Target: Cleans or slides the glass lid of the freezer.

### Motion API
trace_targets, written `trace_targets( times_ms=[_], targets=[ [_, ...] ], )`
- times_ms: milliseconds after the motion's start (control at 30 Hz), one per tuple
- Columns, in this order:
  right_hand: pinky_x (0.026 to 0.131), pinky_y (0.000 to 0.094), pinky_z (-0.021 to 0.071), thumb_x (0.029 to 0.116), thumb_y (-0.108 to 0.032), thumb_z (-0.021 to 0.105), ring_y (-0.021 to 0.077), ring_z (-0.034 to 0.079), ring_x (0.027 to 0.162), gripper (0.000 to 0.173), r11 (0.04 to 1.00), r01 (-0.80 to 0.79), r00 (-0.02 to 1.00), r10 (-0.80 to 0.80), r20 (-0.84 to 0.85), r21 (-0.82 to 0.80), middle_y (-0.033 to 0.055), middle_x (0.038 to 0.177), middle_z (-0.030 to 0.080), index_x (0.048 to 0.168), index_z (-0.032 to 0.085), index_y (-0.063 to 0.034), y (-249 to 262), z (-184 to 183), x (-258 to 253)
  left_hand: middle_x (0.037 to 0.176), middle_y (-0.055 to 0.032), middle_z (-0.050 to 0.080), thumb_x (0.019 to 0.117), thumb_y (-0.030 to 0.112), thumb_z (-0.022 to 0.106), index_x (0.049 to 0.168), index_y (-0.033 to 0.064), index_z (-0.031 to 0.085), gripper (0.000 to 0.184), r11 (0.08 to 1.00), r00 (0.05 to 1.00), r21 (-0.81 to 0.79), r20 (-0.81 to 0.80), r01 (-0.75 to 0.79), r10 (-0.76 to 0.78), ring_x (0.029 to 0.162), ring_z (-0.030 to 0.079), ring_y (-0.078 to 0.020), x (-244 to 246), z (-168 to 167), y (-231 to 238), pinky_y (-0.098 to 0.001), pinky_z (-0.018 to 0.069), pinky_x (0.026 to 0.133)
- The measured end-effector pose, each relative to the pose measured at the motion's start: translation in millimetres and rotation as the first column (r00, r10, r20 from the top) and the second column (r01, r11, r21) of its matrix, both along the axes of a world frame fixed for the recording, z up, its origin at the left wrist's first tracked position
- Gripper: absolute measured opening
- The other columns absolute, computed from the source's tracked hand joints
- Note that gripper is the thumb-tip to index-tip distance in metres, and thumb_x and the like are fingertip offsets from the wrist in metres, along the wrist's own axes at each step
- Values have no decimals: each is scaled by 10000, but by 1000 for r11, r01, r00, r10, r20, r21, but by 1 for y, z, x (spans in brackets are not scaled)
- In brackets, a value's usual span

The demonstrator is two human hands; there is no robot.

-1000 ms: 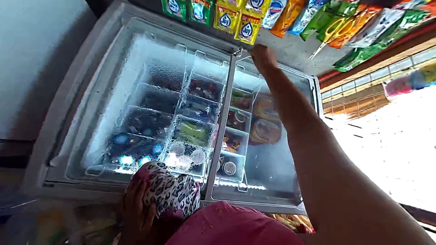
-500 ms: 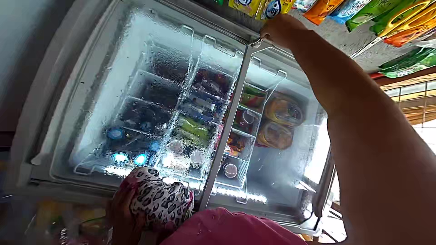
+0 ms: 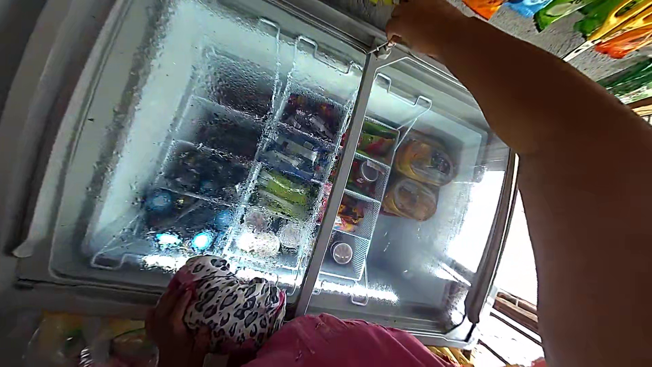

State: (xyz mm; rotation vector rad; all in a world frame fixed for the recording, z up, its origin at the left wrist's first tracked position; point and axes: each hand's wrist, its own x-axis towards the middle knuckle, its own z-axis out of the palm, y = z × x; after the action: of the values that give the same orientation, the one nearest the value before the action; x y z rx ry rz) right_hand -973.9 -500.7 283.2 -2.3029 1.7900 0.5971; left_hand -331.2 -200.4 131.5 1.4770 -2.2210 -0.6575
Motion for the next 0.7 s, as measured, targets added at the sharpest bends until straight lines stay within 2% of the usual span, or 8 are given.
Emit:
trace_targets(
  times_ms=[167, 300, 400, 467, 533, 600, 700],
  targets=[
    [936, 717, 450, 1045, 55, 426, 577, 567, 1166, 215, 993, -115, 992, 115, -51, -1, 356, 1204, 582, 1176, 581, 127, 4, -1, -1, 1505, -275, 446, 1034, 524, 319, 1454, 44, 432, 648, 1000, 1000, 10, -5, -12, 12, 1511, 294, -376, 2, -3, 2, -628, 59, 1208],
    [899, 721, 456, 1014, 119, 415, 591, 554, 1164, 212, 978, -209, 975, 210, -68, 21, 366, 1213, 558, 1186, 536, 147, 6, -1, -7, 1525, -246, 433, 1042, 573, 294, 1468, 72, 418, 669, 1000, 1000, 21, -4, -1, 1, 1531, 263, -339, 3, -2, 2, -597, 43, 1224],
    [939, 744, 442, 1048, 48, 413, 592, 539, 1205, 281, 998, -57, 998, 58, 35, -23, 363, 1291, 546, 1279, 572, 63, 6, -9, -7, 1522, -268, 416, 1037, 556, 310, 1474, 51, 406, 675, 999, 1000, 36, 5, 19, -19, 1519, 265, -352, 6, -1, 1, -565, 58, 1225],
    [1001, 704, 431, 1061, -28, 444, 561, 551, 1218, 260, 995, 84, 990, -78, 117, -51, 360, 1269, 568, 1243, 607, 60, 9, -10, -4, 1490, -342, 413, 1034, 518, 327, 1440, -34, 411, 691, 998, 999, 44, 7, 35, -36, 1492, 287, -431, 4, 2, -1, -592, 74, 1219],
    [1064, 616, 423, 1030, -70, 498, 474, 572, 1231, 272, 972, 228, 948, -211, 239, -49, 319, 1276, 592, 1228, 610, 78, 12, -11, -2, 1481, -373, 406, 1034, 524, 319, 1432, -76, 409, 725, 997, 999, 65, 13, 45, -46, 1485, 288, -462, 2, 5, -2, -607, 70, 1217],
    [1043, 543, 460, 995, -137, 581, 400, 619, 1163, 351, 930, 360, 878, -309, 366, -78, 281, 1222, 632, 1251, 586, 104, 10, -14, 5, 1487, -365, 404, 1027, 524, 324, 1441, -65, 406, 724, 997, 999, 70, 17, 38, -39, 1489, 279, -457, 2, 6, -1, -606, 57, 1217],
    [1065, 516, 453, 1013, -208, 593, 376, 618, 1191, 417, 835, 540, 781, -448, 435, -109, 272, 1247, 634, 1294, 575, 99, 8, -15, 13, 1510, -336, 400, 1034, 524, 316, 1463, -28, 402, 705, 997, 999, 65, 16, 31, -32, 1507, 261, -427, 4, 4, 0, -600, 42, 1218]
  ],
)
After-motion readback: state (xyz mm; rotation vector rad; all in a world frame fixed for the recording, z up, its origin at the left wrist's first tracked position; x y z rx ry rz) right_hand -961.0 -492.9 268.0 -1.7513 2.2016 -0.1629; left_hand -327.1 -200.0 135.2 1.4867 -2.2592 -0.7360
